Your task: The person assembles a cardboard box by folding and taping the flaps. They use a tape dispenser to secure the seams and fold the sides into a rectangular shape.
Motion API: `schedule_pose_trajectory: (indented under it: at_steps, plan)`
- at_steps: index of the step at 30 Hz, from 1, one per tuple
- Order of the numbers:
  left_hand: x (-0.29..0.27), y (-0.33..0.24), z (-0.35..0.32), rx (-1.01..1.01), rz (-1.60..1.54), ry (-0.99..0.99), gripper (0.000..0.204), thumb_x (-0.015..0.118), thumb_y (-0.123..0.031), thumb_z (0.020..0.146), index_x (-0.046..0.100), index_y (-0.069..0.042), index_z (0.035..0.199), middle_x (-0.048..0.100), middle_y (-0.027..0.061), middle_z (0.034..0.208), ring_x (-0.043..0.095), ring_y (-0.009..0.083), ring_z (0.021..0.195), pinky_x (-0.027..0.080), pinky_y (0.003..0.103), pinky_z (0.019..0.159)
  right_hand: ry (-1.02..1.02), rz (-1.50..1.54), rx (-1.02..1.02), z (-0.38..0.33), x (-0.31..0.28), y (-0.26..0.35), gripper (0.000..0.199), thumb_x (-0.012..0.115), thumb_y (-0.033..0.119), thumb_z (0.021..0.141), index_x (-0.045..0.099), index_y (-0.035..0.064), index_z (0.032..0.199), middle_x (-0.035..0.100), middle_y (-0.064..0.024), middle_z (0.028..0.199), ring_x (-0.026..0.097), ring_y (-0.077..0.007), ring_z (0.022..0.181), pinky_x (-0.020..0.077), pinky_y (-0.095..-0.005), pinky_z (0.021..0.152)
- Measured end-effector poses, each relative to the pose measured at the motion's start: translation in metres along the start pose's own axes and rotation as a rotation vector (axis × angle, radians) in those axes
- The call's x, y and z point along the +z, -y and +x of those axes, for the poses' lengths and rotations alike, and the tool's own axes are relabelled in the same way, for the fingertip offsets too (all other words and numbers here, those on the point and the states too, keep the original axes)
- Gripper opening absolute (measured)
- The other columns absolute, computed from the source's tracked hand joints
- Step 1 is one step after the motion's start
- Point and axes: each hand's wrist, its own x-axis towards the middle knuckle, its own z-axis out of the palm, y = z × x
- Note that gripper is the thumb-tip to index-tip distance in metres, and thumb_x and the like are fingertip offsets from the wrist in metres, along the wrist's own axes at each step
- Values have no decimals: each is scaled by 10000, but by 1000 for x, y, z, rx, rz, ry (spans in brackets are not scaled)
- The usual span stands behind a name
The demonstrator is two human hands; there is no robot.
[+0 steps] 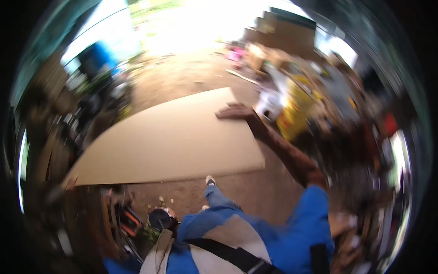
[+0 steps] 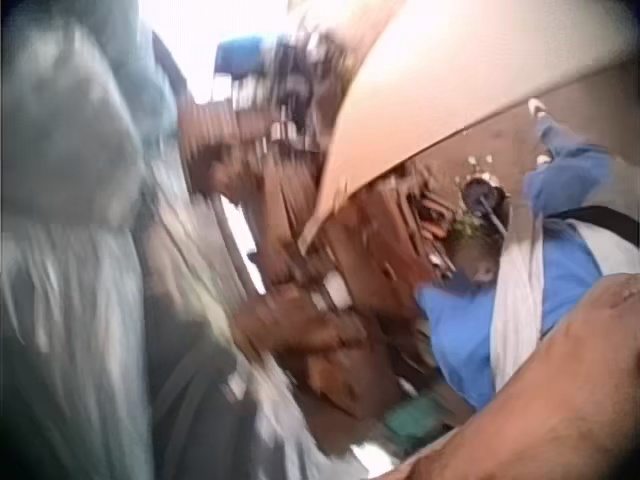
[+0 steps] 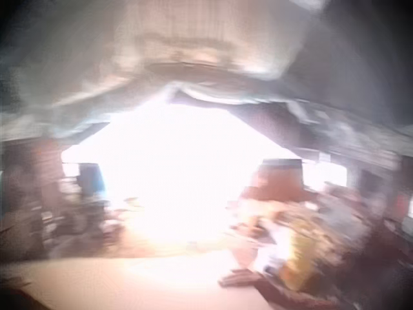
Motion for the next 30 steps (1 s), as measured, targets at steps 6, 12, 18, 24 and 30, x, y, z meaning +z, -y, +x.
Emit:
schedule_pose_trajectory:
  at_steps: [6,12,18,24,30]
  plan:
    - [13,-164,96,292,-379,274,155,587,-164,815,600,-23,878,559,147,748,558,303,663,427,411,627,-580,37,766,-245,-77,113,264,692,143,920,673,38,1162,698,-92,1132,643,-202,1094,492,-341,970]
    - [28,-295,145,695,-296,378,230,621,-240,889,599,-35,788,563,176,642,578,350,591,437,437,567,-836,-198,975,-423,-54,184,201,678,161,952,618,33,1094,668,-57,1020,641,-139,936,522,-287,821]
    - [69,-414,167,892,-283,489,149,581,-161,805,565,-14,787,540,190,676,549,331,580,407,387,534,-1101,-370,994,-505,-111,307,193,653,197,962,626,34,1062,632,-33,1018,589,-126,976,473,-289,889]
    - [97,-582,164,1033,-479,528,198,633,-126,829,504,-9,734,496,208,633,546,400,592,395,413,533,-1319,-667,869,-609,-202,398,302,658,206,957,588,18,1182,613,-80,1132,567,-175,1078,427,-324,964]
    - [131,-686,155,1047,-734,626,153,659,-119,807,576,10,803,526,187,645,573,329,576,418,378,555,-1293,-878,951,-635,-290,431,553,603,495,964,587,-3,1203,648,-102,1089,575,-203,1036,440,-389,916]
